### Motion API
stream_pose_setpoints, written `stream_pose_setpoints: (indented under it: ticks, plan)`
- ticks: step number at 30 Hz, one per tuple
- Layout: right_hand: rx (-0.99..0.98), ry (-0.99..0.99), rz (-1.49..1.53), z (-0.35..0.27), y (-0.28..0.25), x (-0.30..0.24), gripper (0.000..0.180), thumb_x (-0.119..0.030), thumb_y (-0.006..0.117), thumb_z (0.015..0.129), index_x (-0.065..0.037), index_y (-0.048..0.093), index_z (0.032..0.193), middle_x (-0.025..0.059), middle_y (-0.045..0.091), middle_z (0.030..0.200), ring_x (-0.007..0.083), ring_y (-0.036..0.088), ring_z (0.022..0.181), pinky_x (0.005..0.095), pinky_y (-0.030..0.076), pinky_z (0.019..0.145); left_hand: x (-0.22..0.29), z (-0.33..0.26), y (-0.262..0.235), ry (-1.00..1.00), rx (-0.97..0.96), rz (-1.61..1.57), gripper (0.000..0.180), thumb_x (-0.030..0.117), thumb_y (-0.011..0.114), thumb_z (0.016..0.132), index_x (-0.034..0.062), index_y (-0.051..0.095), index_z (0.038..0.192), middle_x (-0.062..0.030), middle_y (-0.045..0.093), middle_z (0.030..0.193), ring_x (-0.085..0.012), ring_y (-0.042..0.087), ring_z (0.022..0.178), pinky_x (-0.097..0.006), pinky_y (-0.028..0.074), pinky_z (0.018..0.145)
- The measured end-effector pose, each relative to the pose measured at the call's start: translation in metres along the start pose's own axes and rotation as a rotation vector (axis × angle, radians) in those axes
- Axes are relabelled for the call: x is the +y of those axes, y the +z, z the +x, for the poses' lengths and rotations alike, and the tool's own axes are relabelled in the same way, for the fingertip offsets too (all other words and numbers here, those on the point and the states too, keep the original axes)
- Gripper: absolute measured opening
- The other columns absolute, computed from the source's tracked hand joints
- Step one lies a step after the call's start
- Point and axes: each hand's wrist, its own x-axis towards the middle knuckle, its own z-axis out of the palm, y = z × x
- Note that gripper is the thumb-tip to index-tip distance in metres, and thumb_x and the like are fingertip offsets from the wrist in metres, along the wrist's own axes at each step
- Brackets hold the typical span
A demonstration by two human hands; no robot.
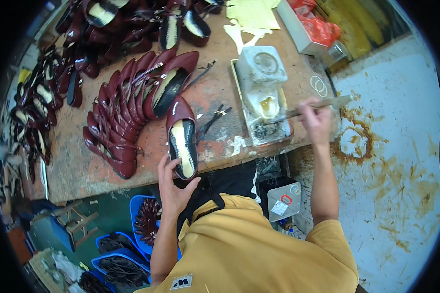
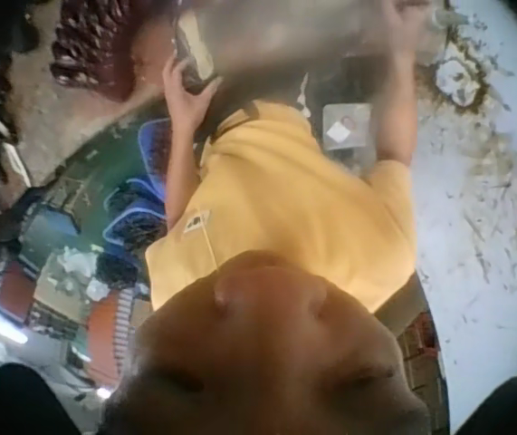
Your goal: Applying glue to shoe components and assembling shoes in a manufacturing setting.
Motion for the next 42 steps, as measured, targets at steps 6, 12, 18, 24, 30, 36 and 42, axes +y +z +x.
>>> stream_pose_setpoints:
  ticks: [6, 12, 18, 24, 30, 36, 42]
  plan:
    - [0.118, 0.313, 0.17, -0.005, -0.007, 0.001, 0.017, -0.017, 0.064, 0.096, -0.004, 0.07, 0.088, 0.0, 0.06, 0.063, 0.0032, 0.049, 0.05, 0.0207, 0.033, 0.043, -0.002, -0.009, 0.017, -0.227, 0.028, -0.431, 0.103, 0.006, 0.093, 0.066, 0.0013, 0.037, 0.152, -0.0175, 0.053, 0.136, -0.0272, 0.062, 0.114, -0.036, 0.056, 0.09]
    - [-0.431, 0.003, 0.209, -0.061, 0.145, -0.045, 0.006, -0.007, 0.07, 0.094, -0.002, 0.071, 0.096, 0.004, 0.071, 0.075, 0.0107, 0.065, 0.064, 0.0267, 0.05, 0.056, -0.008, -0.015, 0.012, -0.223, 0.029, -0.328, 0.097, 0.008, 0.093, 0.067, 0.0022, 0.042, 0.15, -0.0176, 0.054, 0.139, -0.0254, 0.065, 0.114, -0.036, 0.057, 0.092]
    - [-0.371, -0.495, -0.011, -0.068, 0.201, -0.027, 0.011, -0.001, 0.073, 0.086, 0.001, 0.071, 0.097, 0.0133, 0.072, 0.081, 0.0221, 0.069, 0.068, 0.0305, 0.051, 0.059, -0.015, -0.013, 0.011, -0.194, 0.027, -0.405, 0.096, 0.009, 0.092, 0.068, 0.0019, 0.043, 0.149, -0.0174, 0.055, 0.139, -0.0259, 0.067, 0.11, -0.036, 0.057, 0.093]
    - [-0.691, -0.014, 0.002, -0.075, 0.17, -0.063, 0.007, -0.004, 0.073, 0.084, 0.0, 0.071, 0.09, 0.0096, 0.068, 0.068, 0.0144, 0.066, 0.061, 0.0292, 0.049, 0.056, -0.016, -0.016, 0.012, -0.265, 0.018, -0.456, 0.095, 0.011, 0.093, 0.067, 0.0024, 0.043, 0.148, -0.0171, 0.055, 0.138, -0.0279, 0.067, 0.111, -0.037, 0.056, 0.094]
    - [-1.094, -0.372, -0.133, -0.024, 0.18, -0.076, 0.012, 0.002, 0.072, 0.081, 0.001, 0.074, 0.093, 0.0106, 0.067, 0.086, 0.0245, 0.067, 0.074, 0.0335, 0.052, 0.066, -0.02, -0.017, 0.019, -0.237, 0.054, -0.447, 0.103, 0.004, 0.093, 0.066, 0.0031, 0.036, 0.151, -0.0174, 0.055, 0.139, -0.0259, 0.064, 0.113, -0.038, 0.056, 0.094]
    - [-0.524, -0.697, -0.408, -0.061, 0.198, -0.049, 0.022, 0.0, 0.075, 0.083, 0.0, 0.068, 0.104, 0.0128, 0.065, 0.084, 0.0309, 0.065, 0.067, 0.0409, 0.053, 0.058, -0.013, -0.003, 0.011, -0.064, 0.149, -0.442, 0.092, 0.002, 0.092, 0.065, 0.004, 0.041, 0.142, -0.0183, 0.046, 0.145, -0.0284, 0.06, 0.12, -0.038, 0.057, 0.094]
    - [-0.16, -0.595, -0.105, -0.086, 0.143, -0.084, 0.009, 0.008, 0.069, 0.08, 0.007, 0.072, 0.089, 0.0158, 0.071, 0.076, 0.027, 0.069, 0.065, 0.0361, 0.057, 0.064, -0.015, -0.017, 0.004, 0.028, 0.118, -0.327, 0.031, 0.01, 0.088, 0.073, 0.0016, 0.064, 0.089, -0.0249, 0.053, 0.144, -0.0411, 0.057, 0.128, -0.044, 0.048, 0.105]
